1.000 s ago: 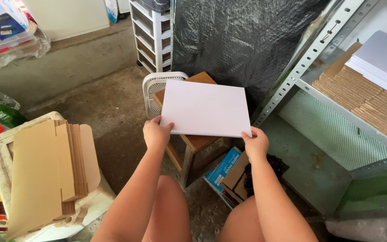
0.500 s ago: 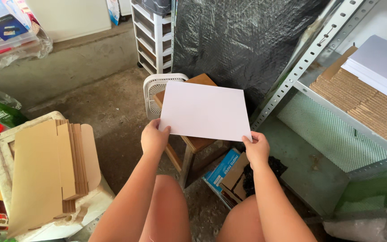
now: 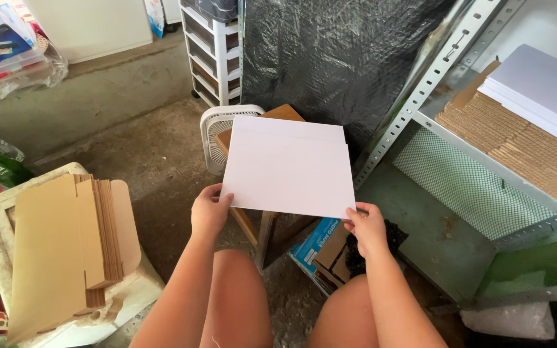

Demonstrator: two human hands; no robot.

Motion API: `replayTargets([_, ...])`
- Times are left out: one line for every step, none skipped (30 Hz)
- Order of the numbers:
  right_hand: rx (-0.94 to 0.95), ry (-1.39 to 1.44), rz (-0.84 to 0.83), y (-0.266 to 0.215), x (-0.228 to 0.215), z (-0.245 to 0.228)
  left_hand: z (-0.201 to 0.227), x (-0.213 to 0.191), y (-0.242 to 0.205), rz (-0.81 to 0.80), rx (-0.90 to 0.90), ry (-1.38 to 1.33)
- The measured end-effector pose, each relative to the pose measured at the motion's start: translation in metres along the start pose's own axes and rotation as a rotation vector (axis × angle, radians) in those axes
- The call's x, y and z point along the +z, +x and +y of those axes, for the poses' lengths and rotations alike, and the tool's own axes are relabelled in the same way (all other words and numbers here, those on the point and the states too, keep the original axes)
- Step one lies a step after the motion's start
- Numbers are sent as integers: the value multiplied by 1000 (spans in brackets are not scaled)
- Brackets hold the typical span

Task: The person repeatedly picks up white paper sheets from a small stool and places them onto a stack on a metal shelf. The person handles the sheets one at a time, aligning them before placing them on the shelf.

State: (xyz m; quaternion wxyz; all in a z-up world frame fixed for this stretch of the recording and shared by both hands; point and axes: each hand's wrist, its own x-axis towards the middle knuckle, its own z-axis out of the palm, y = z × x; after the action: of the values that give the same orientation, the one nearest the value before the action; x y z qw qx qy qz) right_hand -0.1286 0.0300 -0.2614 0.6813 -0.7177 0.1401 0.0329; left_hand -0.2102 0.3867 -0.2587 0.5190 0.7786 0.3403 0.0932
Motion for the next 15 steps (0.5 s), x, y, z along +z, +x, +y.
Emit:
replayTargets([1, 2, 2, -1, -1, 2, -3, 1, 1, -2, 1, 2])
replayTargets([13, 33, -19, -2, -2, 3, -6, 2, 3, 0, -4, -66])
replayTargets([24, 65, -40, -2, -3, 4, -8, 3, 4, 1, -10, -134])
replayTargets([24, 66, -39, -2, -4, 5, -11, 3, 6, 1, -9, -134])
replayTargets([26, 85, -37, -2, -5, 5, -13, 3, 9, -12, -11, -194])
replayTargets([29, 105, -34, -2, -6, 5, -15, 3, 11, -24, -14, -253])
replayTargets([28, 106, -34, -6, -6, 2, -9, 0, 6, -24, -12, -252])
replayTargets([34, 107, -42, -10, -6, -1, -4, -3, 1, -50, -8, -281])
replayTargets([40, 109, -49, -14, -6, -5, 2, -5, -4, -76, -3, -310])
replayTargets([39, 111, -48, -13, -7, -3, -5, -1, 2, -77, -1, -309])
replayTargets([43, 106, -57, -12, -8, -1, -11, 3, 7, -84, 1, -339])
replayTargets([49, 100, -66, -12, -9, 1, -18, 7, 12, -91, 2, -368])
replayTargets([49, 102, -65, -12, -10, 1, -17, 6, 8, -91, 3, -366])
replayTargets([47, 93, -71, -13, -12, 1, -15, 5, 5, -94, 19, -399])
replayTargets([46, 84, -76, -14, -13, 2, -14, 3, 2, -97, 36, -431])
